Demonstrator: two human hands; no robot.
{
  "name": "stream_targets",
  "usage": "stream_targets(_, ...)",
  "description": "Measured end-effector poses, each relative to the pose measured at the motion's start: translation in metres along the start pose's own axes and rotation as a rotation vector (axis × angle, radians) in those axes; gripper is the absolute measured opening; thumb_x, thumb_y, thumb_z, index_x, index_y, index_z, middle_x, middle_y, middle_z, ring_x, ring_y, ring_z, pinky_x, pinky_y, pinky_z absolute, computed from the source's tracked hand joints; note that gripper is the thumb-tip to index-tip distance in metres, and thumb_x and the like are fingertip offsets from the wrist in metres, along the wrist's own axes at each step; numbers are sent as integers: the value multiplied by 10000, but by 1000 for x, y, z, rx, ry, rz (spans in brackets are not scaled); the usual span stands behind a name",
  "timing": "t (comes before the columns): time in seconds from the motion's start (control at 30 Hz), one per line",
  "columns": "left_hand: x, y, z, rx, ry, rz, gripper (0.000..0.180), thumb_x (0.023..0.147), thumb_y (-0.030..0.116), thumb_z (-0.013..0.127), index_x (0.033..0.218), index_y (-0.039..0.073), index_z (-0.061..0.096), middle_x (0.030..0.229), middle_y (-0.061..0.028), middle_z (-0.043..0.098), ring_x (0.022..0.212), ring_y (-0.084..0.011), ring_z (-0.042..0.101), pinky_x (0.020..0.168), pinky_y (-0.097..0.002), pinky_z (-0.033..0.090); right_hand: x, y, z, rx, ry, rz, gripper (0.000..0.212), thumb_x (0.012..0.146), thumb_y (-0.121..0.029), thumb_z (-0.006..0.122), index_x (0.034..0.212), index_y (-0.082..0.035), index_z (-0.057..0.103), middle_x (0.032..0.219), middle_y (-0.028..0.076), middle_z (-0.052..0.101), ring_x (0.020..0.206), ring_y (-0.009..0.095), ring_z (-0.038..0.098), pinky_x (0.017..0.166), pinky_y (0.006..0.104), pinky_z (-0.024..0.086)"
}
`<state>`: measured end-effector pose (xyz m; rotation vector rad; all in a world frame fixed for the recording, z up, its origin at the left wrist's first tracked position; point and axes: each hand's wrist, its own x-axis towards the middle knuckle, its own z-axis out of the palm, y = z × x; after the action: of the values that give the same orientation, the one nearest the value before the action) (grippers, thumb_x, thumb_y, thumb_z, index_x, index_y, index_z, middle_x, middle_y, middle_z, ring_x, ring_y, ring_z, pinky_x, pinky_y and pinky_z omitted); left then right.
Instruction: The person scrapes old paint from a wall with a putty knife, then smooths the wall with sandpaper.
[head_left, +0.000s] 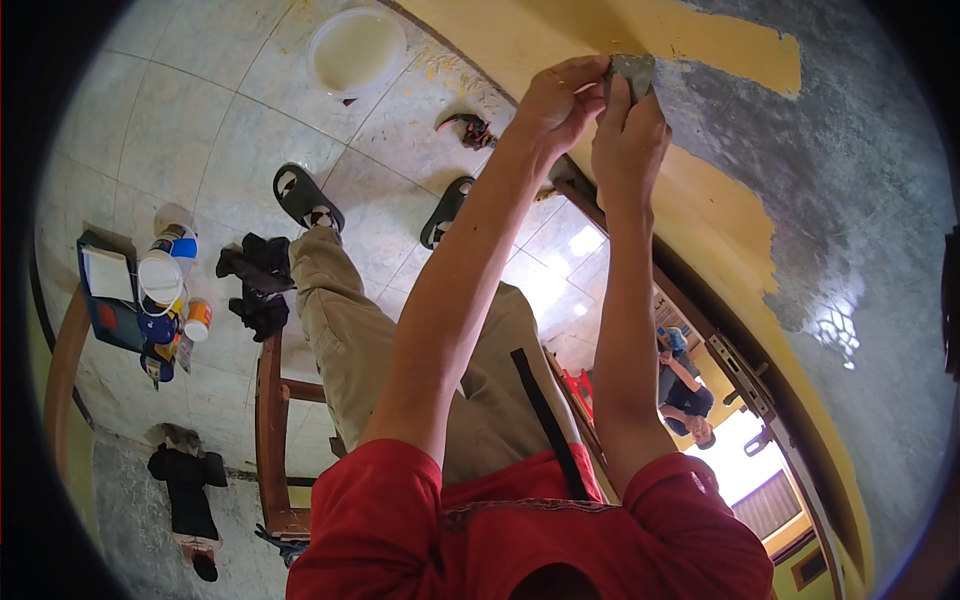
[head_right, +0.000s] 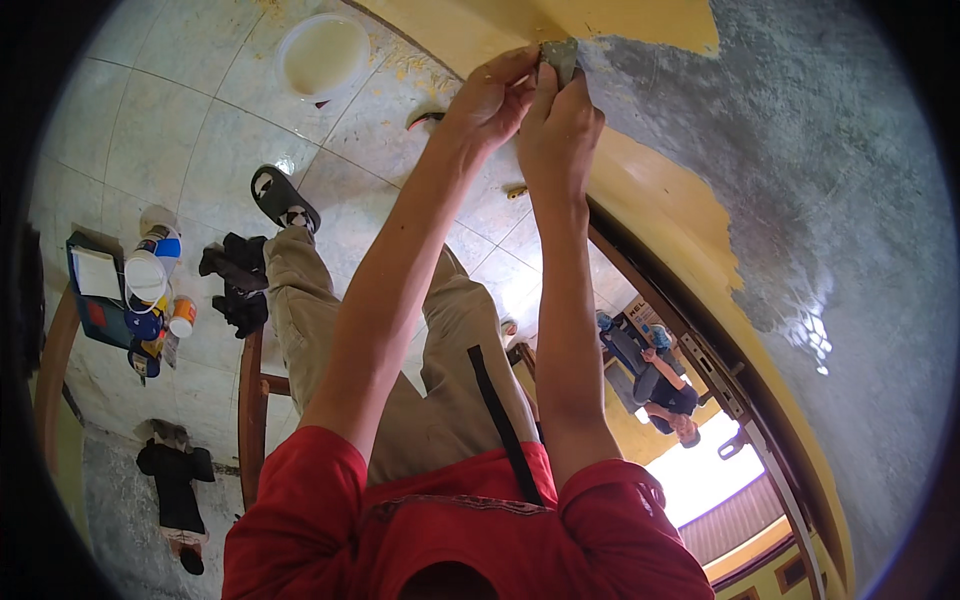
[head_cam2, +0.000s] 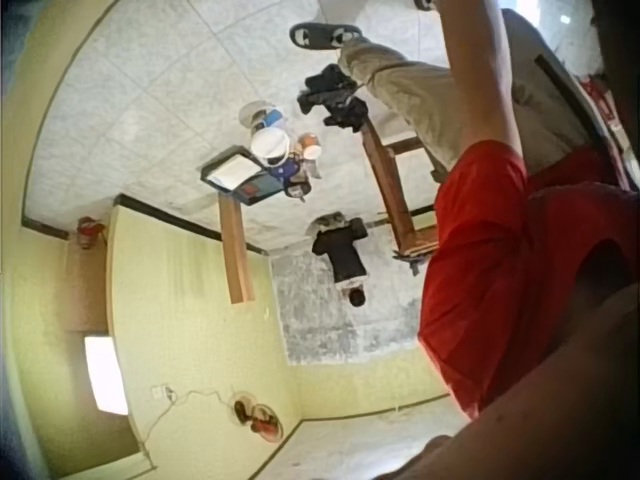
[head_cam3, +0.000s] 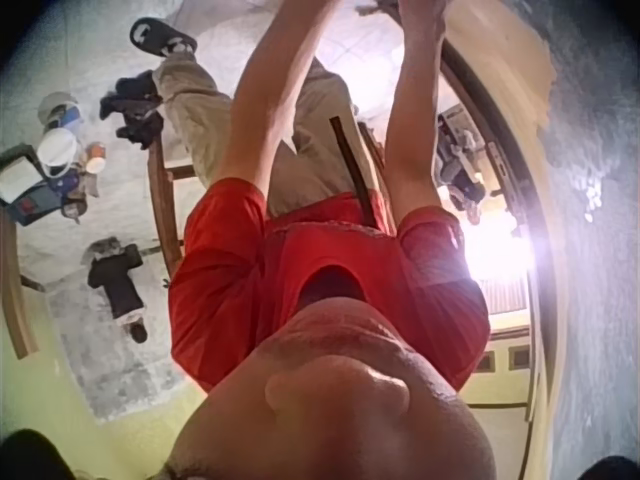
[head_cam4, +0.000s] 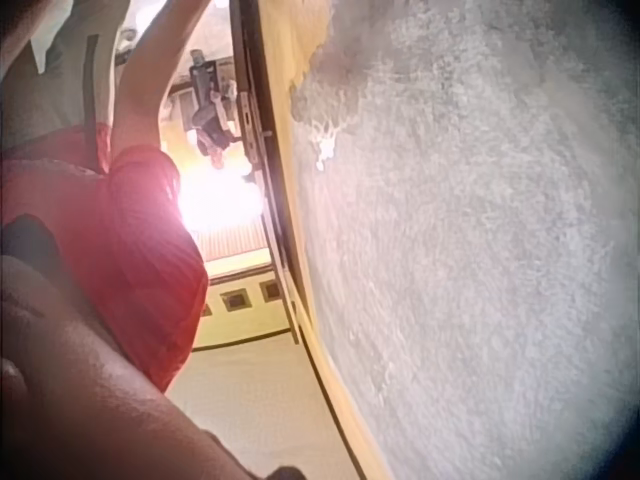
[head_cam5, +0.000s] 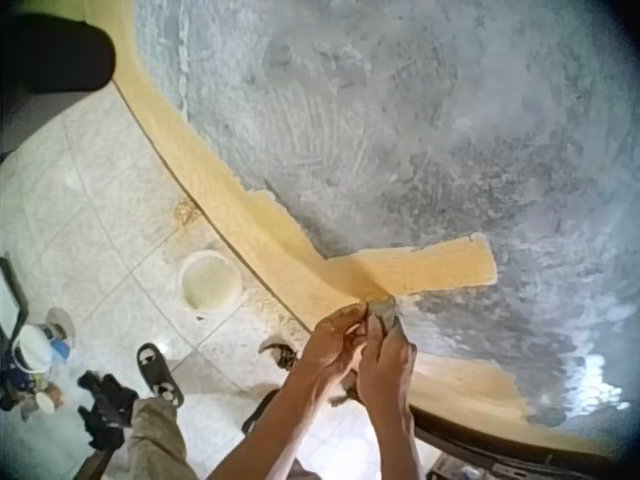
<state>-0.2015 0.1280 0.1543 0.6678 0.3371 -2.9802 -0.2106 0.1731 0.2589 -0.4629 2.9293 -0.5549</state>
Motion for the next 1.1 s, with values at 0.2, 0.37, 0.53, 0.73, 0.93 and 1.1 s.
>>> stream_targets(0.2, 2, -1, 1, 101, 44, 95, 140, 910, 71, 607, 988, -41, 643, 884, -132, 681, 670, -195, 655, 608, -312, 571, 5, 21, 13, 75, 75, -66, 357, 992, -266, 497, 823, 42, 557, 581, 111, 555, 451, 184, 533, 450, 343, 429)
stream_targets(0.37, -9, 9, -11, -116, 27, 53, 212, 911, 136, 626, 1048, -25, 629, 963, -105, 669, 833, -189, 650, 644, -332, 575, -4, 0, 13, 145, 29, -10, 341, 971, -268, 525, 816, 34, 551, 585, 111, 567, 469, 164, 549, 441, 340, 426)
stream_targets(0.53, -105, 61, -80, 801, 326, -170, 409, 922, 359, 616, 1170, 36, 587, 1047, -96, 656, 970, -236, 669, 784, -351, 579, -53, 16, -5, 26, -680, 54, 182, 927, -161, 486, 994, 2, 533, 757, 149, 659, 623, 198, 628, 613, 359, 497)
stream_targets(0.73, -408, 212, -250, 1243, 821, -12, 216, 897, 272, 625, 774, 94, 633, 592, 28, 502, 503, -50, 453, 450, -223, 360, -63, -30, -43, 90, -726, -67, 244, 918, -115, 553, 1126, 3, 604, 829, 161, 675, 736, 229, 650, 688, 345, 502)
stream_targets(0.93, -671, 280, -181, 1051, 1382, -157, 307, 883, 375, 607, 1083, 144, 637, 958, -17, 645, 768, -145, 620, 672, -302, 512, -23, -32, -39, -183, -482, -118, 243, 828, -96, 564, 1034, -14, 664, 955, 234, 671, 908, 344, 658, 828, 383, 515)
stream_targets(1.1, -720, 261, -138, 890, 1358, -6, 323, 878, 324, 645, 1140, 141, 606, 1008, -16, 645, 776, -150, 619, 715, -361, 531, -66, 79, 10, 44, -1007, 650, 324, 752, -22, 543, 1059, 41, 626, 851, 208, 677, 649, 266, 672, 553, 414, 539)
